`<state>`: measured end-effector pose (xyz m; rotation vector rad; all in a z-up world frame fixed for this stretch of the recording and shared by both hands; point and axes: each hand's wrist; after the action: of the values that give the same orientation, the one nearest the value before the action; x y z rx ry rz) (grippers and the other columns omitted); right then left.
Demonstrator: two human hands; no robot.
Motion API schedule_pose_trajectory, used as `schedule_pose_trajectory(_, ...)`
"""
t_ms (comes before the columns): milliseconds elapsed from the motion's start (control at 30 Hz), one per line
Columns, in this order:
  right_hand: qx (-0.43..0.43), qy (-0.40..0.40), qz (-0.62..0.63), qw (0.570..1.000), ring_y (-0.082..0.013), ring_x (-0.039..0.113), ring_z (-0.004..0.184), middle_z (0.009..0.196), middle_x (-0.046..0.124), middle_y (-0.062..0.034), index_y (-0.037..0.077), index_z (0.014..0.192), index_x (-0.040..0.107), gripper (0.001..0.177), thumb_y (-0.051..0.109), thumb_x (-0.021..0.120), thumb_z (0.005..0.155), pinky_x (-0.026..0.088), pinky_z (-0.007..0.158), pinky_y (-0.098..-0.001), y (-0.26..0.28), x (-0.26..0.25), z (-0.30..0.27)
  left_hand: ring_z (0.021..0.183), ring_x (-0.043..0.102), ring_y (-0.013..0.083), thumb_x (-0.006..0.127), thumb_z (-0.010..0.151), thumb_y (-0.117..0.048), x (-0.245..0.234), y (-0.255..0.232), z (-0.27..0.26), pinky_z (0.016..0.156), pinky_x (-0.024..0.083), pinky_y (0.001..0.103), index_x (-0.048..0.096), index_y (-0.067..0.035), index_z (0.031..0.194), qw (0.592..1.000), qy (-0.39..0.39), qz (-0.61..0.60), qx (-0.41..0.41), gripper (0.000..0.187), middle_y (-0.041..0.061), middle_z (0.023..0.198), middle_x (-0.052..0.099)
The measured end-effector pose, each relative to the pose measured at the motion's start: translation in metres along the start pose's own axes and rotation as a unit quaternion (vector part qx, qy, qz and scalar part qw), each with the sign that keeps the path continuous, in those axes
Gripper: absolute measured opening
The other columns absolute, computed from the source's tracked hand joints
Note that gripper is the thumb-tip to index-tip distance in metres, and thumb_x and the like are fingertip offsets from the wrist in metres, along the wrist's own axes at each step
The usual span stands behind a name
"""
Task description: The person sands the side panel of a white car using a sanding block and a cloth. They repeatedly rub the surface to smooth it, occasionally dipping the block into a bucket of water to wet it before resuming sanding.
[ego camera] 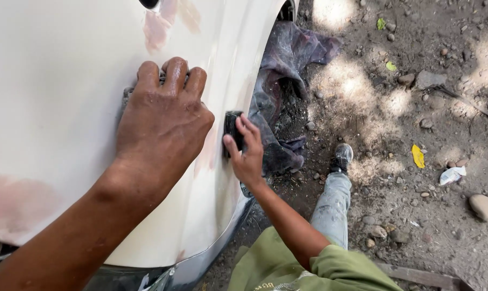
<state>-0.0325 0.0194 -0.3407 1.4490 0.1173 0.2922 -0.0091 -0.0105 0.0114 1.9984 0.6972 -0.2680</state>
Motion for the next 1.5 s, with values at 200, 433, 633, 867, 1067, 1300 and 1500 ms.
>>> schedule_pose_trajectory(200,0.04,-0.015,-0.02,0.999,-0.0319,0.056,0.133,0.147,0.054,-0.0178,0.003,0.137,0.062,0.046,0.028,0.069,0.098,0.05,0.113,-0.0449,-0.009,-0.007,0.121,0.091,0.055,0.017,0.067,0.087,-0.018,0.013,0.002,0.004,0.077,0.046,0.032,0.074,-0.014,0.066,0.999,-0.035,0.009,-0.003,0.022,-0.001,0.094,0.063)
schedule_pose_trajectory(433,-0.068,0.019,-0.053,0.996,-0.0362,0.047,0.145,0.156,0.047,-0.0228,0.004,0.149,0.049,0.051,0.033,0.06,0.109,0.04,0.122,-0.0487,-0.035,-0.008,0.051,0.081,0.057,0.0182,0.066,0.09,-0.017,0.011,0.004,0.062,0.069,0.047,0.032,0.075,-0.008,0.071,0.999,0.019,0.001,0.04,0.022,0.002,0.084,0.064)
schedule_pose_trajectory(633,0.101,0.029,0.04,0.994,-0.033,0.055,0.139,0.159,0.046,-0.0181,0.006,0.148,0.049,0.055,0.032,0.063,0.103,0.051,0.107,-0.0456,-0.101,-0.012,0.189,0.074,0.053,0.0146,0.068,0.088,-0.02,0.023,0.024,0.136,0.065,0.047,0.03,0.076,-0.005,0.079,0.996,0.016,0.08,0.019,0.019,0.001,0.078,0.06)
schedule_pose_trajectory(867,0.082,0.05,0.014,0.995,-0.0368,0.053,0.136,0.155,0.049,-0.0196,0.006,0.151,0.05,0.054,0.025,0.065,0.102,0.047,0.114,-0.0497,-0.078,-0.018,0.173,0.075,0.052,0.0161,0.064,0.09,-0.024,0.03,0.027,0.161,0.067,0.046,0.033,0.077,-0.008,0.079,0.996,0.008,0.089,-0.003,0.023,0.002,0.079,0.059)
schedule_pose_trajectory(1067,-0.019,0.074,-0.044,0.996,-0.0363,0.034,0.153,0.164,0.035,-0.0268,-0.005,0.158,0.038,0.058,0.024,0.056,0.112,0.031,0.126,-0.0487,-0.067,-0.023,0.151,0.072,0.053,0.0129,0.062,0.096,-0.015,0.018,0.048,0.148,0.062,0.044,0.029,0.073,-0.011,0.074,0.994,-0.095,0.033,-0.035,0.024,0.001,0.077,0.061)
schedule_pose_trajectory(1300,-0.019,0.136,0.013,0.99,-0.0308,0.046,0.145,0.158,0.039,-0.0169,0.003,0.148,0.048,0.057,0.03,0.068,0.102,0.05,0.117,-0.04,-0.079,-0.039,0.144,0.09,0.064,0.0204,0.067,0.086,-0.026,-0.01,0.076,0.035,0.068,0.048,0.032,0.08,-0.013,0.118,0.985,-0.169,0.003,-0.033,0.036,0.004,0.094,0.072)
schedule_pose_trajectory(1500,0.042,0.137,0.048,0.989,-0.0296,0.05,0.137,0.156,0.039,-0.0159,0.003,0.145,0.047,0.054,0.026,0.066,0.1,0.052,0.11,-0.0429,-0.061,-0.047,0.13,0.082,0.06,0.0211,0.071,0.087,-0.037,-0.002,0.073,0.001,0.065,0.045,0.035,0.082,-0.017,0.119,0.976,-0.209,-0.051,-0.039,0.039,0.0,0.092,0.07)
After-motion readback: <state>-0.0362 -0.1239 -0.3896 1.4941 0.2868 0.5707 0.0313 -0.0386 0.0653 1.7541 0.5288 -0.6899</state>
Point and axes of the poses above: each hand's wrist, its own z-axis towards the middle knuckle, its own x-axis out of the palm, y = z × x
